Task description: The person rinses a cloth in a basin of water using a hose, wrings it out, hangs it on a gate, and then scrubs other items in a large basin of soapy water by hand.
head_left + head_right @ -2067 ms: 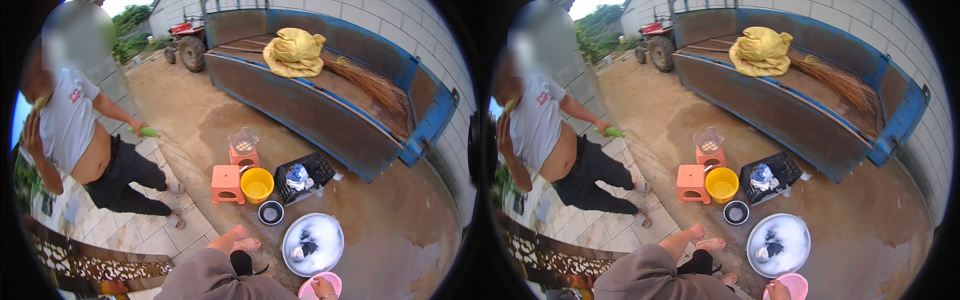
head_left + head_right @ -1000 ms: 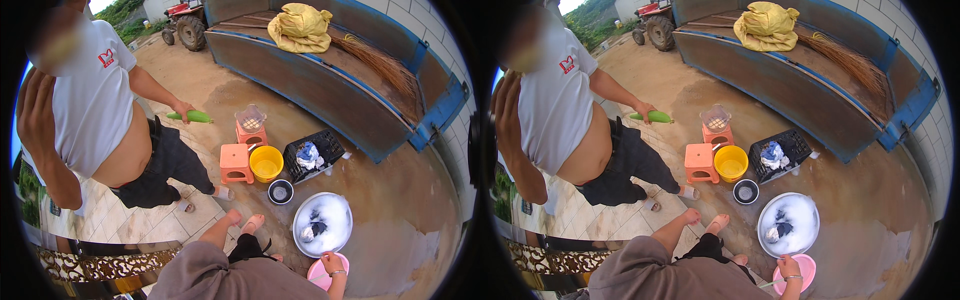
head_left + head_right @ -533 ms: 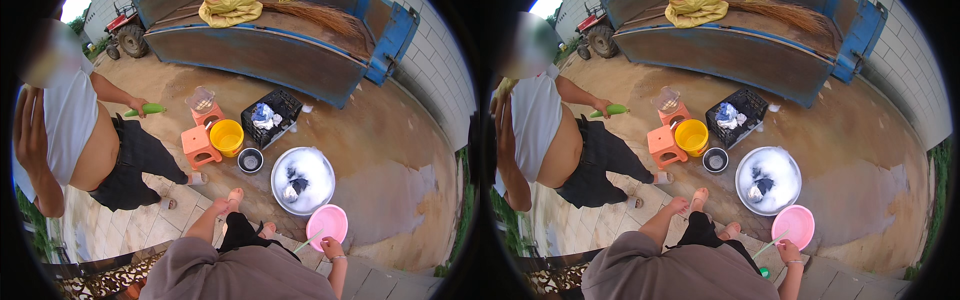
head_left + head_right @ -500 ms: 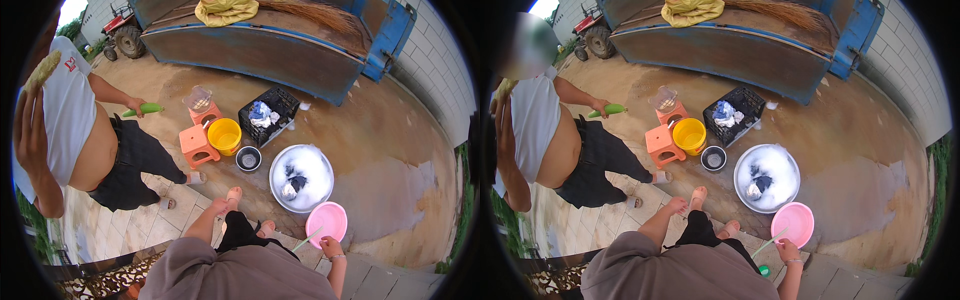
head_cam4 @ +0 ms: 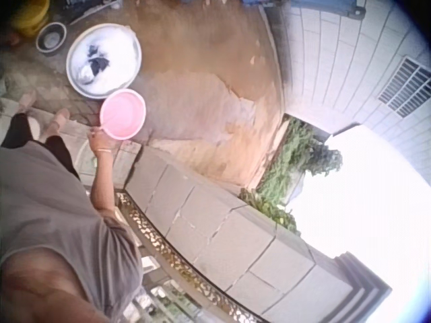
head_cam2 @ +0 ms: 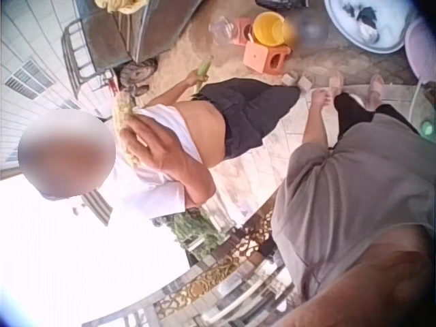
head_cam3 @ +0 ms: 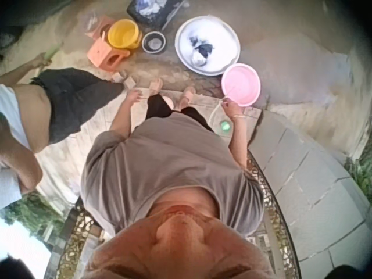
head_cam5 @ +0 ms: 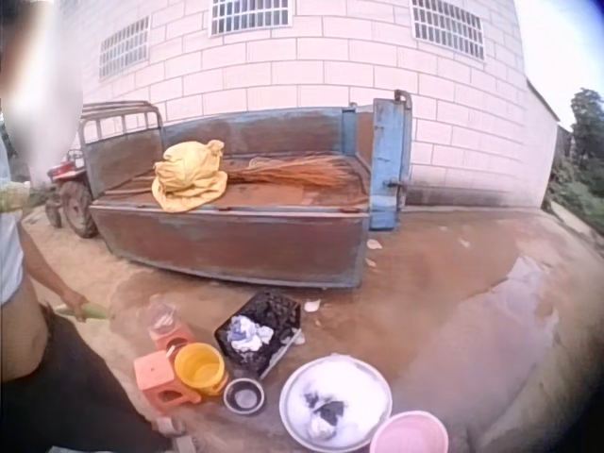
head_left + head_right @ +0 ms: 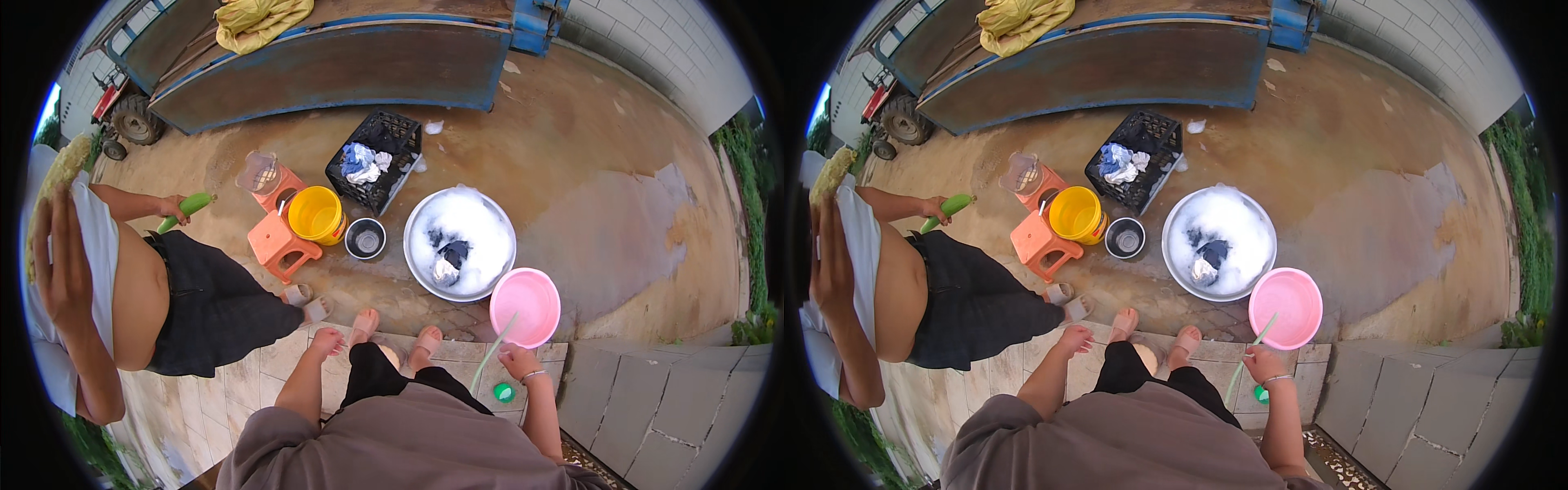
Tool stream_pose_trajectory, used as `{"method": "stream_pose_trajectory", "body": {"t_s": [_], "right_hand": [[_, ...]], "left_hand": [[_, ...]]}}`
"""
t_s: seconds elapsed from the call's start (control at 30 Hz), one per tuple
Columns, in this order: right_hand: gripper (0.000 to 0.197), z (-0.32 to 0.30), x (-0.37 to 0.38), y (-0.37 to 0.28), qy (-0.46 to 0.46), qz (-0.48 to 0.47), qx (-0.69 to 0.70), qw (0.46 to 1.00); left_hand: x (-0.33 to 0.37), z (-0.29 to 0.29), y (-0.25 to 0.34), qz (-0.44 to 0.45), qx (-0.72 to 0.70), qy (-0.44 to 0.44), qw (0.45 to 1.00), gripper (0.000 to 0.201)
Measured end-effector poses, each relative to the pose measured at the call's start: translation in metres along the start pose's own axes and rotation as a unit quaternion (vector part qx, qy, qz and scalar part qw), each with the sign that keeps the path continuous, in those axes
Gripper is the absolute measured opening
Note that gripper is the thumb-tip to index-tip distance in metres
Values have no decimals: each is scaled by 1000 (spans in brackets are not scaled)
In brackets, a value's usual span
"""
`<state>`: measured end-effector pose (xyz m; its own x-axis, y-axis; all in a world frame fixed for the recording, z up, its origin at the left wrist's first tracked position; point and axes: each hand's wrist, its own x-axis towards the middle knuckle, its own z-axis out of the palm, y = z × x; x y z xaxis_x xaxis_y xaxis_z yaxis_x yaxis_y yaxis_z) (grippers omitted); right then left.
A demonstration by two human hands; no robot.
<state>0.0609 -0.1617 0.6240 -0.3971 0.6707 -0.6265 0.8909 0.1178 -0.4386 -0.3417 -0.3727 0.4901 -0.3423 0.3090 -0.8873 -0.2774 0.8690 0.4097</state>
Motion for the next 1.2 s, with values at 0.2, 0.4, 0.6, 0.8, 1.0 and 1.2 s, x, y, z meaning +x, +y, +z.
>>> {"method": "stream_pose_trajectory", "body": {"t_s": [0.2,0.4,0.6,0.8,1.0,1.2], "right_hand": [[26,11,11,-10,-19,0,-27,999],[27,11,15,-30,2,-7,-28,1000],[26,15,2,-8,42,-6,15,999],[25,8,-4,4,36,11,1,999],[25,14,-4,21,64,-11,39,997],[25,12,-18,24,49,40,63,996]], "left_hand": [[-6,2,10,19,51,-23,998,12],[-7,-15,-9,-15,103,-57,993,13],[-22,-15,-15,-54,183,-77,979,17],[-34,-26,-21,-118,247,-60,960,20],[-33,-26,-8,-85,226,-62,968,18],[-31,-14,12,-69,204,-55,975,15]]}}
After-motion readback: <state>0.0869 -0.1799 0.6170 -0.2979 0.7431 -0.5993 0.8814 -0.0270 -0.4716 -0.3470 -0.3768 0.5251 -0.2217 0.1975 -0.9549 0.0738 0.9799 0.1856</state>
